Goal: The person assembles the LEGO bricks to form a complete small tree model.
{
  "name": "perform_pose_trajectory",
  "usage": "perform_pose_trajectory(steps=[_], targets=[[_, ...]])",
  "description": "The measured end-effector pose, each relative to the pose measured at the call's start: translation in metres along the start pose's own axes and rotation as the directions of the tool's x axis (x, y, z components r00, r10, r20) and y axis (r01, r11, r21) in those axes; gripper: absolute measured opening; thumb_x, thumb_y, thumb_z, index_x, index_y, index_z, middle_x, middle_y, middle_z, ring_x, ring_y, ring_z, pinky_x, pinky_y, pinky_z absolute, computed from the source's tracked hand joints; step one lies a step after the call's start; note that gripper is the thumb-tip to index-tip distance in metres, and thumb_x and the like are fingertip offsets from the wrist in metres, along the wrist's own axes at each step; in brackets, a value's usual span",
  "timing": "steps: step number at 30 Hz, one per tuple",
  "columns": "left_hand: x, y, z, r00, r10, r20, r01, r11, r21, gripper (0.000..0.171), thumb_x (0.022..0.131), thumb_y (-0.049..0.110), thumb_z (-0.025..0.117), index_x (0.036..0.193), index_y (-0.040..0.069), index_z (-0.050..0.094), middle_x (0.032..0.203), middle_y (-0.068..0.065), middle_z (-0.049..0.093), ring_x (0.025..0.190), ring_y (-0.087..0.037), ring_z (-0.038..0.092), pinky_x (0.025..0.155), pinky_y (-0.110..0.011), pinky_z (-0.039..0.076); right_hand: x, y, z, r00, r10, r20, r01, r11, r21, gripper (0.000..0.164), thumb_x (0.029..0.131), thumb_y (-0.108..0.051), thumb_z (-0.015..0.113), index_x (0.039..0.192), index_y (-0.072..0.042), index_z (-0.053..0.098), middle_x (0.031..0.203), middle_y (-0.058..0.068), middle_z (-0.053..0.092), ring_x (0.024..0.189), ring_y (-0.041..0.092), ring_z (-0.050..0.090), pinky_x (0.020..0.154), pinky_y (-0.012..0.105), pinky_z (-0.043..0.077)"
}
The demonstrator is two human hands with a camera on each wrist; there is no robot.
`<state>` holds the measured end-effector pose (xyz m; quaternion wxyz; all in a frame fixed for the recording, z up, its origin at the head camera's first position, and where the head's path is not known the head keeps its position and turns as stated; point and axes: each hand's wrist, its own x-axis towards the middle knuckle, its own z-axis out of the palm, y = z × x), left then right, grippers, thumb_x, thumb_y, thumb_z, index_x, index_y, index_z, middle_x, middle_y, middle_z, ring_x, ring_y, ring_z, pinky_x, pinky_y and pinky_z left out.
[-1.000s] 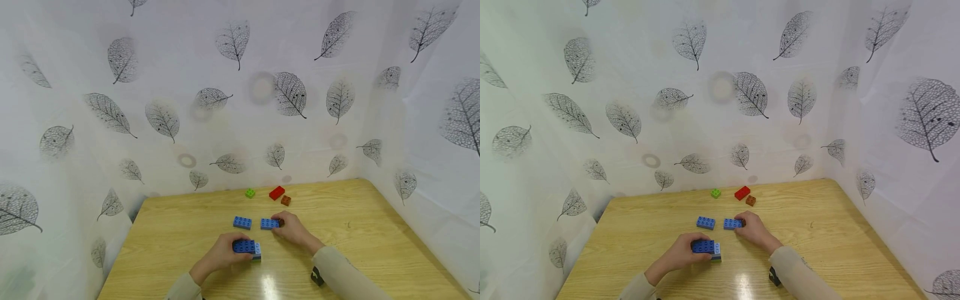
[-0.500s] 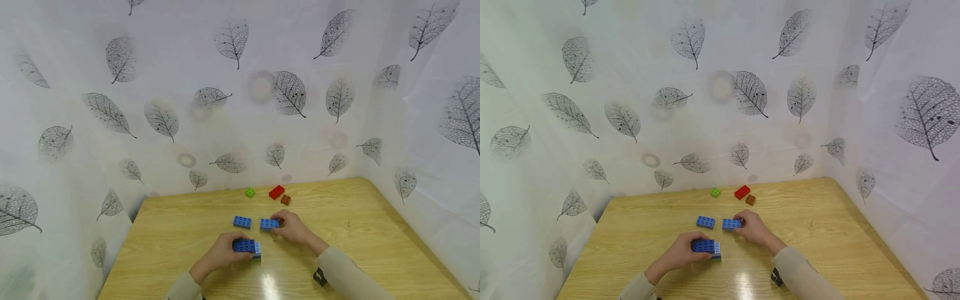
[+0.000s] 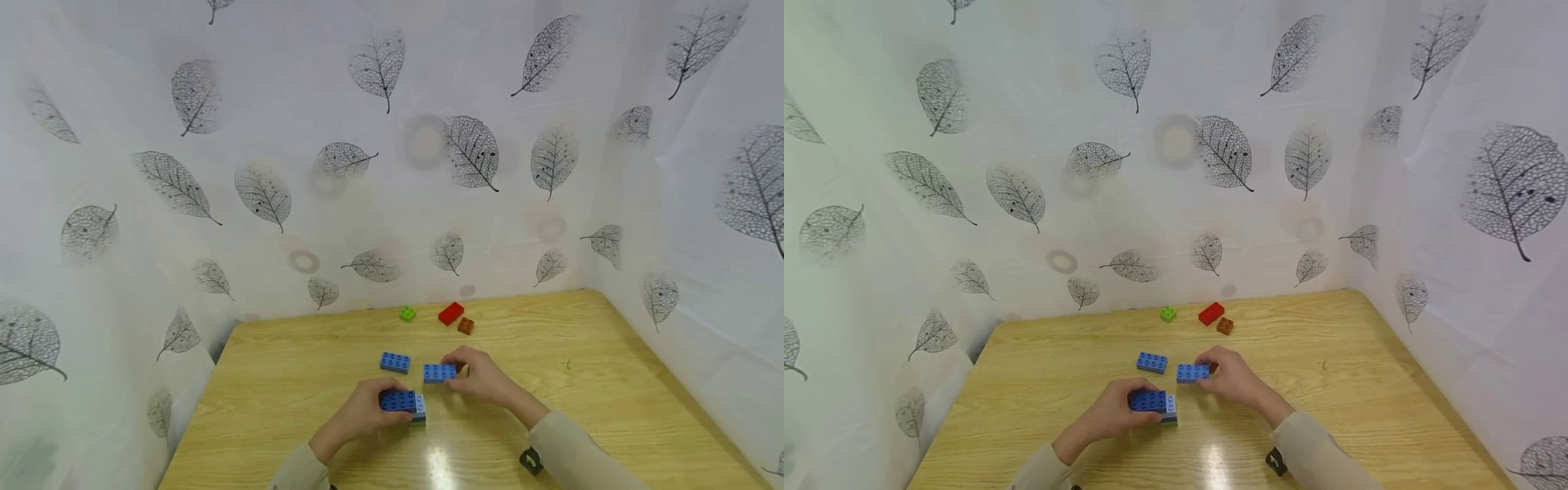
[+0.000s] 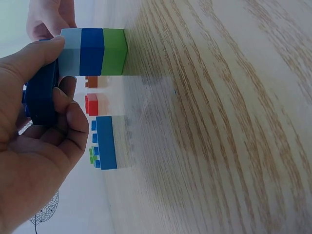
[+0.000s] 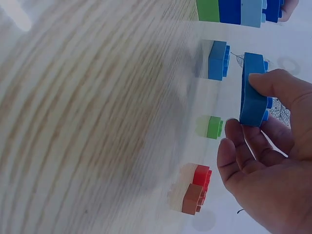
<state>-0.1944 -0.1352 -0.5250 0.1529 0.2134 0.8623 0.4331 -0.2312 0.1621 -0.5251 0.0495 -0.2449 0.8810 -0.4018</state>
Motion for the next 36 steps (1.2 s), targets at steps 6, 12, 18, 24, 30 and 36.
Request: perform_pose_trajectory(steps=[6, 12, 18, 24, 30, 36], targets=[[0.000, 0.000, 0.000, 1.000, -0.012, -0.001, 0.012, 1.000, -0.002, 0.035, 0.090, 0.039, 0.085, 0.120, 0.026, 0.073, 0.122, 0.008, 0.072, 0.111, -0.010, 0.063, 0.098, -0.035, 0.052, -0.006, -0.003, -0.001, 0.999, -0.039, 0.021, 0.039, 0.999, 0.012, 0.032, 0.089, -0.017, 0.082, 0.119, -0.011, 0.074, 0.109, 0.000, 0.068, 0.096, 0.011, 0.061, 0.077, 0.025, 0.051], [0.000, 0.001, 0.001, 1.000, -0.009, -0.002, 0.009, 1.000, 0.011, 0.035, 0.090, 0.040, 0.085, 0.120, 0.026, 0.073, 0.122, 0.008, 0.072, 0.110, -0.009, 0.063, 0.099, -0.036, 0.053, -0.010, -0.009, -0.002, 0.999, -0.022, 0.044, 0.022, 1.000, 0.005, 0.031, 0.089, -0.020, 0.082, 0.118, -0.015, 0.074, 0.106, -0.004, 0.067, 0.095, 0.016, 0.062, 0.078, 0.027, 0.052], [0.000, 0.001, 0.000, 1.000, 0.007, -0.010, -0.007, 1.000, 0.019, 0.034, 0.090, 0.038, 0.085, 0.119, 0.025, 0.074, 0.119, 0.008, 0.072, 0.106, -0.006, 0.063, 0.094, -0.030, 0.052, -0.014, -0.016, -0.003, 0.998, -0.033, 0.058, 0.031, 0.999, 0.032, 0.030, 0.090, -0.020, 0.081, 0.118, -0.016, 0.074, 0.106, -0.003, 0.066, 0.095, 0.017, 0.062, 0.077, 0.027, 0.052], [-0.001, 0.000, 0.001, 0.999, 0.030, -0.013, -0.030, 1.000, 0.007, 0.034, 0.089, 0.036, 0.086, 0.118, 0.022, 0.074, 0.116, 0.008, 0.073, 0.101, -0.004, 0.062, 0.090, -0.025, 0.051, -0.017, -0.023, -0.004, 0.995, -0.057, 0.080, 0.053, 0.997, 0.053, 0.029, 0.090, -0.021, 0.081, 0.118, -0.017, 0.074, 0.106, -0.004, 0.066, 0.095, 0.014, 0.061, 0.076, 0.026, 0.050], [-0.001, -0.001, 0.001, 0.999, 0.040, -0.016, -0.040, 0.999, -0.002, 0.033, 0.090, 0.035, 0.086, 0.118, 0.021, 0.074, 0.114, 0.007, 0.073, 0.097, -0.004, 0.062, 0.086, -0.024, 0.051, -0.019, -0.027, -0.003, 0.991, -0.054, 0.124, 0.045, 0.996, 0.074, 0.029, 0.091, -0.024, 0.081, 0.119, -0.019, 0.073, 0.108, -0.004, 0.066, 0.095, 0.011, 0.060, 0.076, 0.024, 0.050], [-0.001, 0.000, 0.001, 0.999, 0.033, -0.015, -0.033, 0.999, 0.000, 0.032, 0.090, 0.035, 0.086, 0.117, 0.022, 0.074, 0.113, 0.009, 0.073, 0.096, -0.004, 0.061, 0.086, -0.024, 0.050, -0.020, -0.029, -0.001, 0.987, -0.059, 0.151, 0.049, 0.997, 0.066, 0.028, 0.091, -0.024, 0.081, 0.118, -0.020, 0.073, 0.106, -0.006, 0.065, 0.094, 0.007, 0.058, 0.076, 0.024, 0.049]])
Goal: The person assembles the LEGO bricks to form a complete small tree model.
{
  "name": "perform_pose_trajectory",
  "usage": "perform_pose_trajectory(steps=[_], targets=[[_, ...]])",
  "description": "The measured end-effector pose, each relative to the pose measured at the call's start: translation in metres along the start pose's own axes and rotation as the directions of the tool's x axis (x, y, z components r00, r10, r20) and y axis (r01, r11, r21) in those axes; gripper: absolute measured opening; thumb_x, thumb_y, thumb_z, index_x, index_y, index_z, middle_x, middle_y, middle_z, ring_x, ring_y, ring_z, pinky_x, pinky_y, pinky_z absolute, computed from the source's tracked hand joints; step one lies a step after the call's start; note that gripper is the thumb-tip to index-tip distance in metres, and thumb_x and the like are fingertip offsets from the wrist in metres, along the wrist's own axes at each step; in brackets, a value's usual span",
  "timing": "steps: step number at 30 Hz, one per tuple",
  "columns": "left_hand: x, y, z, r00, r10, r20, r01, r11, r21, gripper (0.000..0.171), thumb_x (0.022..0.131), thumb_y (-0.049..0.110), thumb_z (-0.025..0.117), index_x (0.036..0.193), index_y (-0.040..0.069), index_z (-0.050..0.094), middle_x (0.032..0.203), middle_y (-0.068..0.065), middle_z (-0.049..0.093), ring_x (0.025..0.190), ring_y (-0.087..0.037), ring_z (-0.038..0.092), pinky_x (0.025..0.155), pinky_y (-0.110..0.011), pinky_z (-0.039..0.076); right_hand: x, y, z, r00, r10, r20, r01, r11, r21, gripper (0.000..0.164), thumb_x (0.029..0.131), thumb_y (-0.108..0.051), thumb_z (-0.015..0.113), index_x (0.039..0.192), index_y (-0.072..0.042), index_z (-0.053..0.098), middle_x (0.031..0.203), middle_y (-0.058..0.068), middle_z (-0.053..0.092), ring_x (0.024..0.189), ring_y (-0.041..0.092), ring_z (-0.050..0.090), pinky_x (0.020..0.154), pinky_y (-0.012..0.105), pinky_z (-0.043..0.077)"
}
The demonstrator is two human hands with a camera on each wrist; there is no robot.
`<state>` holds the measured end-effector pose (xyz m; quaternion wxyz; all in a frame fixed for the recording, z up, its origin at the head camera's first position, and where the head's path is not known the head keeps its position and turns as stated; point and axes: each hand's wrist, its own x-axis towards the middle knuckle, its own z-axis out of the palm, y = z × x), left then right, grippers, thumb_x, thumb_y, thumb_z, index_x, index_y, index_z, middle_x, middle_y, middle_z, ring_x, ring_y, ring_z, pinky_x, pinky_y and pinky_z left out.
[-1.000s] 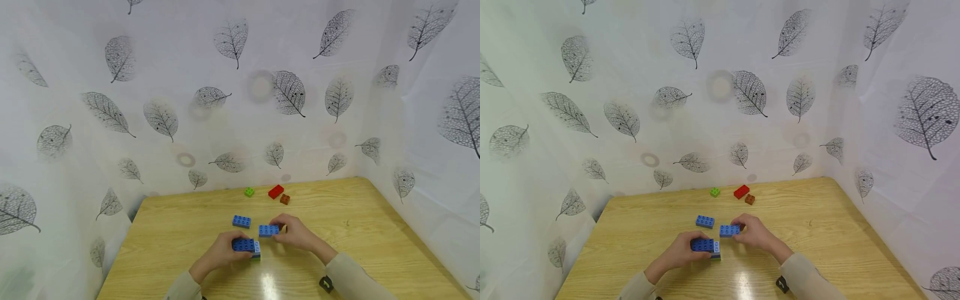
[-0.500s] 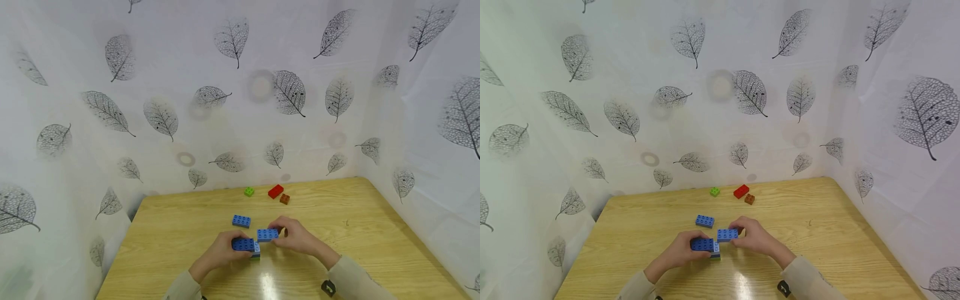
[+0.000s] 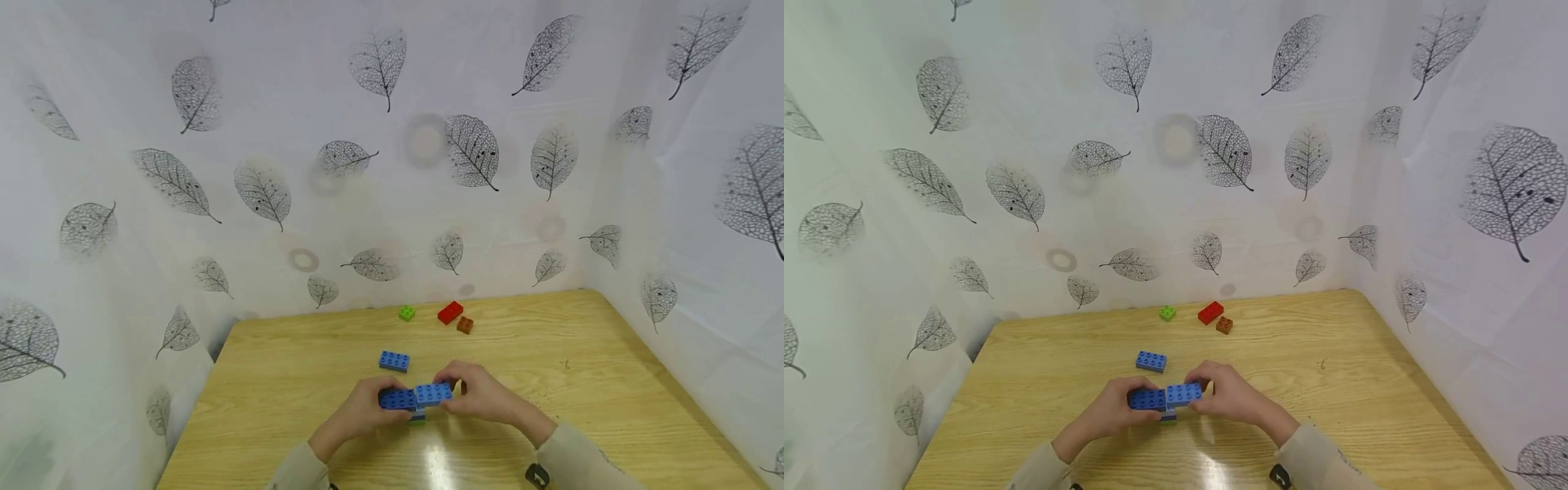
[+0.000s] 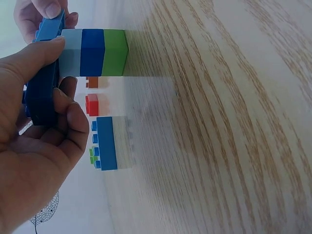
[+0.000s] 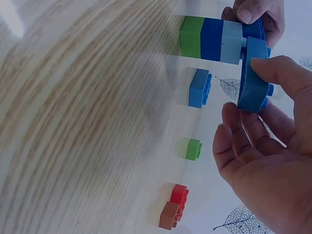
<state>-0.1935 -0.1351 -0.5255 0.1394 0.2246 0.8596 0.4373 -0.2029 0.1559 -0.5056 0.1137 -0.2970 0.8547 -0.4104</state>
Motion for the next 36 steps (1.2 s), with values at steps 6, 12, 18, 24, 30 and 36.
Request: perform_pose_trajectory(steps=[6, 12, 18, 24, 30, 36], targets=[[0.001, 0.001, 0.000, 1.000, 0.006, 0.000, -0.006, 1.000, 0.009, 0.032, 0.089, 0.034, 0.086, 0.117, 0.021, 0.075, 0.111, 0.009, 0.072, 0.095, -0.004, 0.060, 0.086, -0.024, 0.050, 0.000, 0.001, 0.004, 1.000, -0.019, 0.003, 0.019, 1.000, -0.003, 0.028, 0.090, -0.021, 0.082, 0.117, -0.023, 0.072, 0.104, -0.008, 0.065, 0.093, 0.007, 0.058, 0.075, 0.023, 0.048], [0.001, 0.000, 0.000, 1.000, 0.002, -0.005, -0.002, 1.000, 0.016, 0.034, 0.089, 0.033, 0.087, 0.117, 0.020, 0.075, 0.112, 0.008, 0.073, 0.095, -0.003, 0.061, 0.086, -0.024, 0.050, -0.001, 0.000, 0.004, 0.999, -0.038, -0.003, 0.038, 0.999, 0.024, 0.028, 0.091, -0.021, 0.082, 0.117, -0.020, 0.073, 0.105, -0.006, 0.065, 0.093, 0.006, 0.058, 0.074, 0.023, 0.048], [0.001, 0.001, 0.000, 1.000, -0.009, -0.009, 0.010, 1.000, 0.025, 0.034, 0.089, 0.035, 0.086, 0.118, 0.021, 0.074, 0.114, 0.008, 0.073, 0.098, -0.004, 0.061, 0.088, -0.025, 0.050, 0.000, 0.002, 0.013, 0.998, -0.053, -0.036, 0.054, 0.998, 0.030, 0.032, 0.094, -0.028, 0.081, 0.123, -0.017, 0.073, 0.108, -0.004, 0.066, 0.091, 0.003, 0.055, 0.072, 0.021, 0.049], [0.002, 0.000, 0.002, 1.000, 0.010, -0.012, -0.010, 1.000, 0.024, 0.035, 0.089, 0.035, 0.086, 0.118, 0.020, 0.074, 0.114, 0.007, 0.073, 0.098, -0.004, 0.062, 0.088, -0.024, 0.051, 0.002, 0.001, 0.022, 0.996, -0.063, -0.059, 0.065, 0.997, 0.048, 0.035, 0.095, -0.031, 0.080, 0.125, -0.016, 0.073, 0.111, 0.000, 0.066, 0.088, 0.003, 0.053, 0.071, 0.021, 0.051], [0.001, 0.000, 0.003, 1.000, 0.019, -0.021, -0.018, 1.000, 0.019, 0.034, 0.089, 0.035, 0.086, 0.117, 0.020, 0.074, 0.114, 0.006, 0.073, 0.098, -0.003, 0.061, 0.088, -0.024, 0.050, 0.003, 0.000, 0.023, 0.996, -0.062, -0.068, 0.065, 0.997, 0.045, 0.032, 0.093, -0.030, 0.082, 0.122, -0.017, 0.073, 0.112, 0.000, 0.067, 0.087, 0.003, 0.054, 0.070, 0.021, 0.050], [0.001, 0.001, 0.002, 0.999, 0.013, -0.029, -0.013, 1.000, 0.013, 0.032, 0.089, 0.035, 0.086, 0.116, 0.021, 0.074, 0.114, 0.008, 0.073, 0.097, -0.004, 0.061, 0.088, -0.024, 0.050, 0.005, 0.000, 0.022, 0.998, -0.030, -0.058, 0.034, 0.998, 0.054, 0.031, 0.092, -0.029, 0.083, 0.120, -0.019, 0.074, 0.112, 0.000, 0.066, 0.086, 0.004, 0.053, 0.072, 0.021, 0.048]])
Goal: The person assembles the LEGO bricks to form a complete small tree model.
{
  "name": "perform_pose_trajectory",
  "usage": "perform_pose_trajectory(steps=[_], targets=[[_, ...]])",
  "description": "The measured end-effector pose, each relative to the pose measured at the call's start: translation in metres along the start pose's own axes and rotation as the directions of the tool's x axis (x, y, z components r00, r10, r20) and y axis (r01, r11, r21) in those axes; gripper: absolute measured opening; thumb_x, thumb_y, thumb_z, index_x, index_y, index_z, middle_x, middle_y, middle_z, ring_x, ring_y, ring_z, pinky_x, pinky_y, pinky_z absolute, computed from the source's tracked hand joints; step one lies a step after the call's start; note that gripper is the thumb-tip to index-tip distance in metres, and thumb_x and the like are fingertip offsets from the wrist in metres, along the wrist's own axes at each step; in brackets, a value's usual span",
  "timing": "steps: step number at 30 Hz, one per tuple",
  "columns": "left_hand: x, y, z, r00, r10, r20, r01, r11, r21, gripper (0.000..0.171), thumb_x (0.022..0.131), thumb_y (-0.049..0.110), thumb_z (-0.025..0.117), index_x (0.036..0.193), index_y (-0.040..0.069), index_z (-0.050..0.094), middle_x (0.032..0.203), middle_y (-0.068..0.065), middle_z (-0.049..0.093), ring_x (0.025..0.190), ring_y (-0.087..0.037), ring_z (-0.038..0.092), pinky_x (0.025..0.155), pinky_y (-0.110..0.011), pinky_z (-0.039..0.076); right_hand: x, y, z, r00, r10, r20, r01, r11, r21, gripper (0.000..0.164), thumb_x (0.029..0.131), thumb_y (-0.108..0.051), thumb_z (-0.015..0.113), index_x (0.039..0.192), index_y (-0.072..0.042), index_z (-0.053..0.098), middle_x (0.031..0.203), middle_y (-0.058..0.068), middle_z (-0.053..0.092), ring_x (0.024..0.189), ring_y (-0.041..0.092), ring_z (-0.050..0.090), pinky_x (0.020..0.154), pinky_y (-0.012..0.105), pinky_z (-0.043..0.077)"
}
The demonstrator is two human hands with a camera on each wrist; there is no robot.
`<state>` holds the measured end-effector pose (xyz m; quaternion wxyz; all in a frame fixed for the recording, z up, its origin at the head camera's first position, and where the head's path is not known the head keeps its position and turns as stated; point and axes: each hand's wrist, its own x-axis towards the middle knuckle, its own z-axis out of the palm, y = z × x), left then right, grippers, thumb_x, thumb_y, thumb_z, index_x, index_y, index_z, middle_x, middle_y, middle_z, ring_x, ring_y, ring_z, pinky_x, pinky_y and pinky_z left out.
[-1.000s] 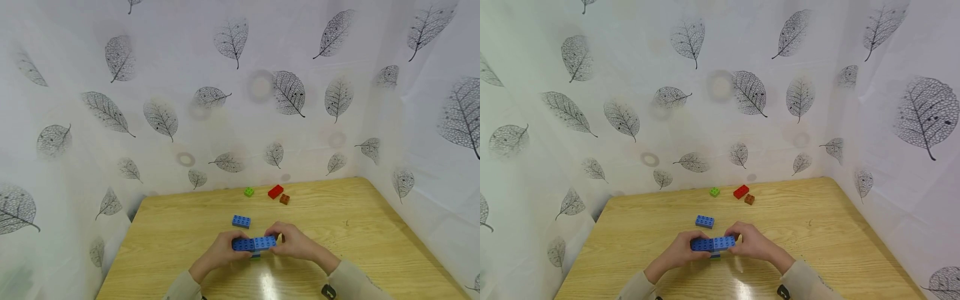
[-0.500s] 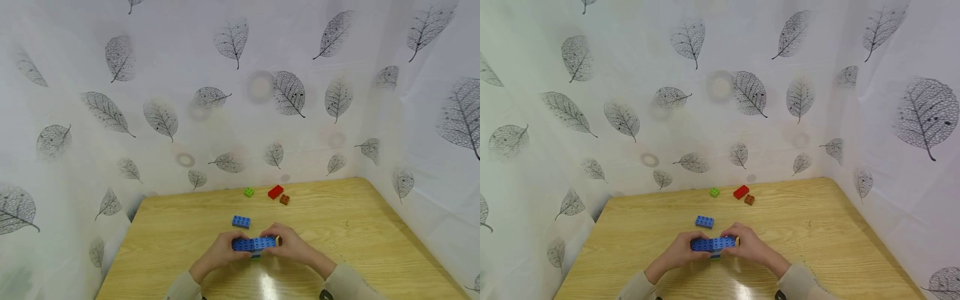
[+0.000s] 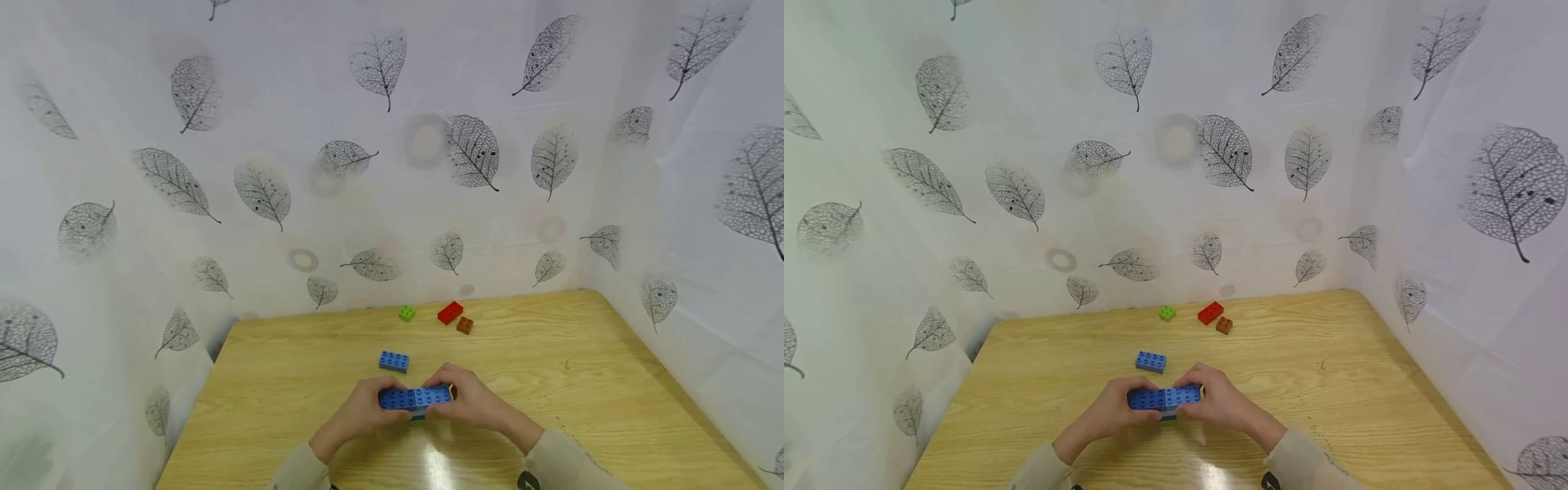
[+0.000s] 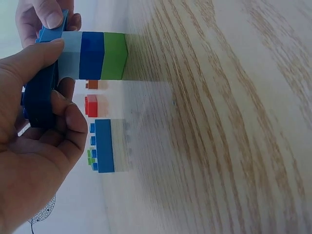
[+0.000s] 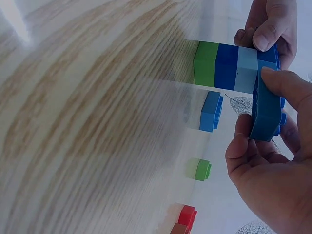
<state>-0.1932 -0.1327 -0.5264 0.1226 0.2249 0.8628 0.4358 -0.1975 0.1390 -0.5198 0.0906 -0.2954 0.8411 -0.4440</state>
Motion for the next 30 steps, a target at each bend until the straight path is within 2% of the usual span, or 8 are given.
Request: perform_pose_trajectory(steps=[6, 17, 24, 30], targets=[[0.000, -0.002, 0.001, 1.000, -0.001, -0.005, 0.001, 1.000, -0.007, 0.032, 0.089, 0.035, 0.086, 0.116, 0.022, 0.075, 0.113, 0.008, 0.073, 0.097, -0.004, 0.061, 0.088, -0.023, 0.049, 0.001, 0.002, 0.000, 1.000, 0.007, 0.003, -0.007, 1.000, 0.006, 0.032, 0.092, -0.029, 0.083, 0.120, -0.019, 0.074, 0.112, 0.000, 0.066, 0.087, 0.004, 0.053, 0.073, 0.021, 0.048], [-0.005, -0.006, 0.001, 0.999, -0.016, -0.031, 0.014, 0.996, -0.083, 0.037, 0.090, 0.037, 0.085, 0.122, 0.022, 0.075, 0.123, 0.003, 0.074, 0.109, -0.009, 0.064, 0.095, -0.027, 0.049, 0.002, -0.001, -0.001, 0.999, 0.026, 0.019, -0.025, 1.000, -0.019, 0.032, 0.093, -0.031, 0.082, 0.122, -0.020, 0.074, 0.112, -0.003, 0.066, 0.089, 0.004, 0.054, 0.074, 0.021, 0.049], [-0.007, -0.010, 0.004, 0.999, -0.008, -0.048, 0.001, 0.989, -0.146, 0.036, 0.091, 0.034, 0.085, 0.122, 0.020, 0.075, 0.123, -0.001, 0.075, 0.107, -0.007, 0.064, 0.091, -0.023, 0.050, 0.002, -0.002, -0.004, 0.999, 0.022, 0.023, -0.021, 0.999, -0.027, 0.031, 0.092, -0.031, 0.083, 0.120, -0.020, 0.074, 0.111, -0.003, 0.066, 0.088, 0.004, 0.053, 0.074, 0.021, 0.048], [-0.008, -0.013, 0.006, 0.998, 0.001, -0.060, -0.010, 0.989, -0.147, 0.035, 0.090, 0.034, 0.086, 0.120, 0.020, 0.076, 0.120, 0.001, 0.076, 0.102, -0.006, 0.065, 0.089, -0.022, 0.051, 0.003, -0.002, -0.004, 0.999, 0.017, 0.031, -0.017, 0.999, -0.031, 0.032, 0.092, -0.031, 0.083, 0.120, -0.021, 0.073, 0.111, -0.003, 0.066, 0.091, 0.004, 0.054, 0.076, 0.021, 0.049]])
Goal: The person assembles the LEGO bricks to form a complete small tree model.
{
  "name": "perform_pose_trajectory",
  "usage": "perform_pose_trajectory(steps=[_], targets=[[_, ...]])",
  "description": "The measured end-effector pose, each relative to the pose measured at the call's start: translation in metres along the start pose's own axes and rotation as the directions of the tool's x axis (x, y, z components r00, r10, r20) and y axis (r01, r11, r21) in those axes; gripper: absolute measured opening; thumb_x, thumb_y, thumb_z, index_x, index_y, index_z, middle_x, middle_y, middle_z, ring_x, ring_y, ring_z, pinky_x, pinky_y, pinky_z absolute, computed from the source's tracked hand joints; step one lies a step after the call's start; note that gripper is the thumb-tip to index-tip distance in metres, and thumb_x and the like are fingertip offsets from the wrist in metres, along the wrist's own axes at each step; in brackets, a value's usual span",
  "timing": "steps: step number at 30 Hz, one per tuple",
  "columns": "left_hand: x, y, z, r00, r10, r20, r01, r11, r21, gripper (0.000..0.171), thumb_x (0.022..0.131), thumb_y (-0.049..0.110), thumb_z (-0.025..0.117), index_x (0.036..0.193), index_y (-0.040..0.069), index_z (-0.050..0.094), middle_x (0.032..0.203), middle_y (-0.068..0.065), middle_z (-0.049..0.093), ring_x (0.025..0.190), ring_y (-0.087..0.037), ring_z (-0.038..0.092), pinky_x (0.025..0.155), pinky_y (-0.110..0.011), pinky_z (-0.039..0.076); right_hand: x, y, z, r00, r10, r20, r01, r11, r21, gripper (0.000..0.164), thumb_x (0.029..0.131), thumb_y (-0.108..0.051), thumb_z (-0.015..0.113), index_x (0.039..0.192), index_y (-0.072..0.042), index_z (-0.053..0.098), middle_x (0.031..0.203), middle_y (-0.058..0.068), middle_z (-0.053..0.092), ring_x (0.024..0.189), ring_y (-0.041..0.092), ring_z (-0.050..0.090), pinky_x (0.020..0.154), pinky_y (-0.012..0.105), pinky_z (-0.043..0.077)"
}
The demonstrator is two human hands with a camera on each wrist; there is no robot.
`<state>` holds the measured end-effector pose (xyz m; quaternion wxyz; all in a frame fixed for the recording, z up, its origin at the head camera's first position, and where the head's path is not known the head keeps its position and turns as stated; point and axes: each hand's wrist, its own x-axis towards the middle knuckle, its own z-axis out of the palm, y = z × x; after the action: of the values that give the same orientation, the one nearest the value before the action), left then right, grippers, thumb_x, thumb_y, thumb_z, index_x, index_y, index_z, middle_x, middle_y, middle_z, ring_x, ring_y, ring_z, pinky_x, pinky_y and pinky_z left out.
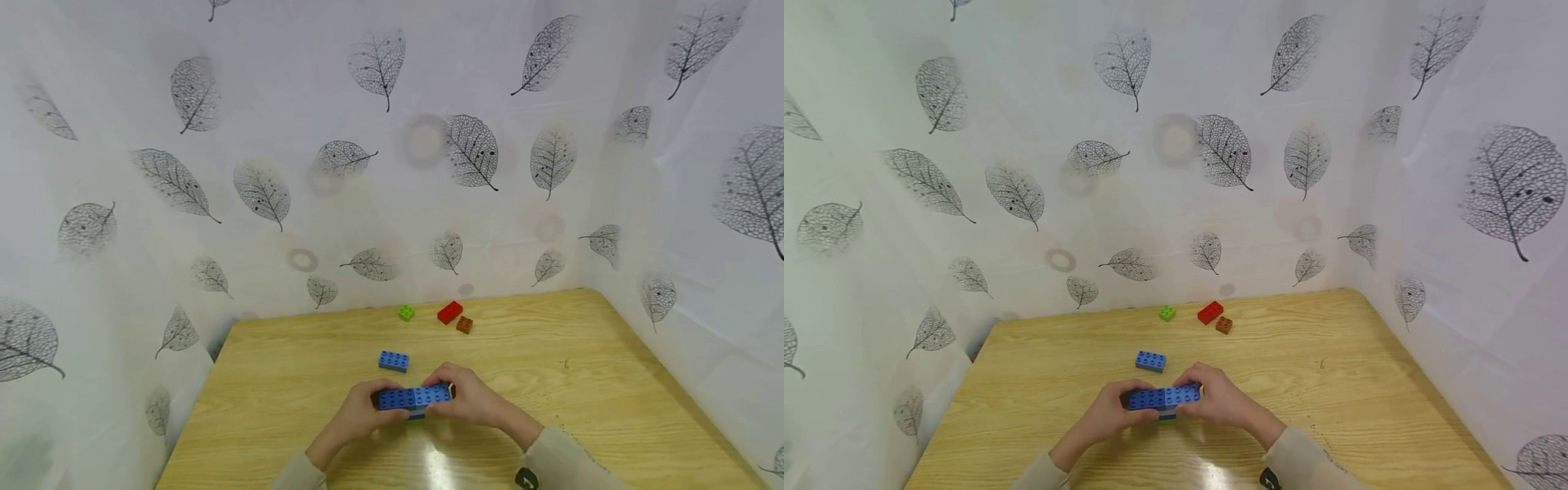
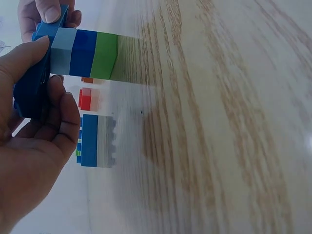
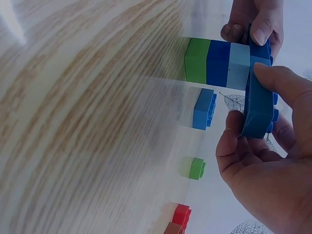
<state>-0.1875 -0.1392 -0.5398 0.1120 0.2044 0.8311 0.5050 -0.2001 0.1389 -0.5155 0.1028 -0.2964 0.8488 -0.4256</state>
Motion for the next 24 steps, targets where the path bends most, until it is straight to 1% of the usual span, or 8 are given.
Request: perform_pose_trajectory(steps=[6, 9, 11, 14, 17, 19, 21, 24], targets=[[0.000, 0.001, 0.000, 1.000, -0.006, 0.000, 0.006, 1.000, 0.004, 0.033, 0.089, 0.032, 0.086, 0.118, 0.021, 0.076, 0.118, 0.002, 0.075, 0.100, -0.006, 0.064, 0.088, -0.022, 0.049, 0.000, -0.001, -0.001, 1.000, 0.004, 0.018, -0.004, 1.000, -0.003, 0.032, 0.092, -0.031, 0.083, 0.121, -0.021, 0.072, 0.111, -0.004, 0.066, 0.092, 0.004, 0.055, 0.077, 0.022, 0.049], [0.001, 0.001, -0.003, 1.000, -0.006, 0.026, 0.006, 1.000, -0.008, 0.032, 0.090, 0.032, 0.085, 0.119, 0.022, 0.076, 0.118, 0.003, 0.075, 0.099, -0.006, 0.063, 0.086, -0.021, 0.049, 0.001, -0.003, -0.003, 0.999, 0.011, 0.030, -0.011, 1.000, 0.000, 0.033, 0.092, -0.030, 0.083, 0.121, -0.021, 0.072, 0.111, -0.004, 0.066, 0.093, 0.005, 0.055, 0.077, 0.022, 0.048], [0.001, 0.001, -0.007, 0.998, 0.000, 0.060, 0.000, 1.000, -0.014, 0.034, 0.091, 0.034, 0.084, 0.123, 0.022, 0.075, 0.119, 0.002, 0.074, 0.098, -0.006, 0.063, 0.085, -0.021, 0.049, 0.002, -0.002, -0.003, 0.999, 0.006, 0.035, -0.006, 1.000, 0.006, 0.033, 0.092, -0.030, 0.083, 0.121, -0.020, 0.072, 0.111, -0.004, 0.066, 0.093, 0.005, 0.055, 0.078, 0.023, 0.049], [0.001, 0.002, -0.017, 0.993, 0.026, 0.118, -0.019, 0.998, -0.059, 0.042, 0.095, 0.033, 0.080, 0.132, 0.015, 0.071, 0.124, -0.005, 0.074, 0.099, -0.006, 0.065, 0.085, -0.022, 0.053, 0.003, -0.002, -0.003, 0.999, -0.004, 0.036, 0.003, 1.000, 0.004, 0.033, 0.092, -0.030, 0.083, 0.121, -0.021, 0.072, 0.112, -0.004, 0.067, 0.094, 0.005, 0.056, 0.080, 0.026, 0.051], [0.003, 0.003, -0.026, 0.991, 0.042, 0.127, -0.029, 0.995, -0.100, 0.046, 0.102, 0.032, 0.071, 0.138, 0.003, 0.066, 0.128, -0.018, 0.072, 0.103, -0.007, 0.068, 0.087, -0.026, 0.057, 0.003, -0.003, -0.003, 0.999, -0.007, 0.032, 0.007, 1.000, -0.001, 0.033, 0.091, -0.030, 0.083, 0.121, -0.020, 0.072, 0.112, -0.004, 0.067, 0.095, 0.004, 0.056, 0.081, 0.028, 0.053], [0.005, 0.001, -0.031, 0.995, 0.040, 0.092, -0.030, 0.994, -0.109, 0.045, 0.106, 0.030, 0.064, 0.137, -0.002, 0.064, 0.127, -0.024, 0.071, 0.104, -0.008, 0.069, 0.088, -0.029, 0.059, 0.003, -0.003, -0.003, 1.000, -0.004, 0.031, 0.004, 1.000, -0.005, 0.033, 0.091, -0.029, 0.084, 0.121, -0.019, 0.072, 0.112, -0.003, 0.067, 0.094, 0.004, 0.057, 0.080, 0.026, 0.053], [0.009, -0.003, -0.033, 0.999, 0.025, 0.028, -0.023, 0.997, -0.080, 0.042, 0.108, 0.030, 0.061, 0.135, -0.002, 0.065, 0.122, -0.023, 0.073, 0.100, -0.008, 0.070, 0.086, -0.030, 0.060, 0.004, -0.003, -0.003, 1.000, 0.001, 0.030, 0.000, 1.000, -0.007, 0.033, 0.091, -0.029, 0.084, 0.121, -0.018, 0.073, 0.112, -0.003, 0.067, 0.095, 0.004, 0.057, 0.080, 0.025, 0.052], [0.016, -0.012, -0.036, 0.996, 0.015, -0.085, -0.016, 1.000, -0.014, 0.037, 0.104, 0.028, 0.068, 0.130, 0.001, 0.068, 0.112, -0.015, 0.076, 0.094, -0.010, 0.070, 0.082, -0.028, 0.059, 0.004, -0.002, -0.003, 0.999, 0.005, 0.035, -0.005, 1.000, -0.007, 0.033, 0.091, -0.029, 0.084, 0.120, -0.019, 0.073, 0.112, -0.003, 0.067, 0.095, 0.004, 0.057, 0.081, 0.025, 0.052]])
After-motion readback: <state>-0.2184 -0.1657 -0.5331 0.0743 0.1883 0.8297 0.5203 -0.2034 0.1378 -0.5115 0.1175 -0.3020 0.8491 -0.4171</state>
